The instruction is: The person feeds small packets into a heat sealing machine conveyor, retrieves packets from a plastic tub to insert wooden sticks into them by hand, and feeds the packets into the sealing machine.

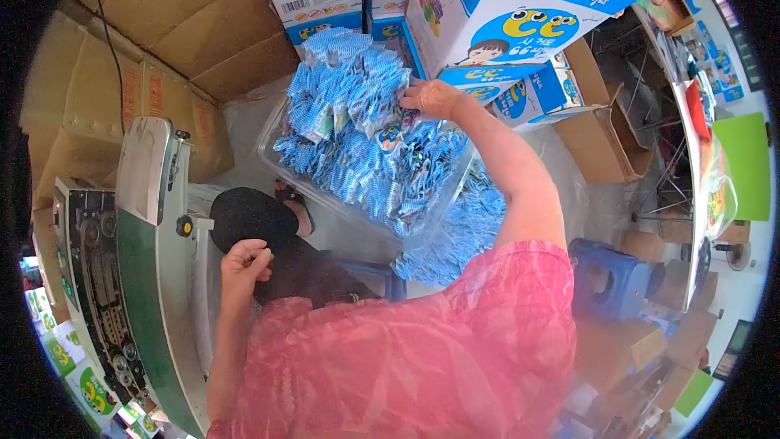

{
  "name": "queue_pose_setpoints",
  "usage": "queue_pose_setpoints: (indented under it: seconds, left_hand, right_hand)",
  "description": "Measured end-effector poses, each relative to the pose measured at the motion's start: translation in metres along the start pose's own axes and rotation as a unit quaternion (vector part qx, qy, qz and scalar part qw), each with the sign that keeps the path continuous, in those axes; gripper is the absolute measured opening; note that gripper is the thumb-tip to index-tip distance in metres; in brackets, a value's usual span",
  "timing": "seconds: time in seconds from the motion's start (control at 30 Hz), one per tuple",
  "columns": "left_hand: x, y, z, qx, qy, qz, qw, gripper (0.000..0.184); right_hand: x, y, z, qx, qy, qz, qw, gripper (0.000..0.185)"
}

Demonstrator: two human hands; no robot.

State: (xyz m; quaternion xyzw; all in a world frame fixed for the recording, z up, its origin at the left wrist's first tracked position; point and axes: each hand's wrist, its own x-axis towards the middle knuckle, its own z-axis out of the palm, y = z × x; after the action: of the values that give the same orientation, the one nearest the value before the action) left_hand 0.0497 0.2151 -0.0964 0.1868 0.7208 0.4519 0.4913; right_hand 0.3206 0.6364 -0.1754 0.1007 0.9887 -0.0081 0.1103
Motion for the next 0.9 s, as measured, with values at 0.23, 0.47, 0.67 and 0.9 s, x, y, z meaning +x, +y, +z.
queue_pose_setpoints:
  seconds: [0.23,0.47,0.67,0.9]
  left_hand:
    - [0.009,0.002,0.008,0.147,-0.03,0.167,0.974,0.029]
    - [0.027,0.095,0.071,0.317,0.056,0.432,0.843,0.099]
    - [0.012,0.115,0.006,0.037,0.106,0.415,0.903,0.105]
    - [0.01,0.14,-0.086,-0.152,0.165,0.472,0.853,0.09]
  right_hand:
    - [-0.024,-0.008,-0.081,0.157,0.072,0.097,0.98,0.044]
    - [0.036,-0.149,-0.219,0.324,-0.031,0.0,0.945,0.047]
    - [0.113,-0.236,-0.306,0.24,0.062,-0.219,0.944,0.053]
    - [0.197,-0.283,-0.373,0.27,0.175,-0.345,0.882,0.062]
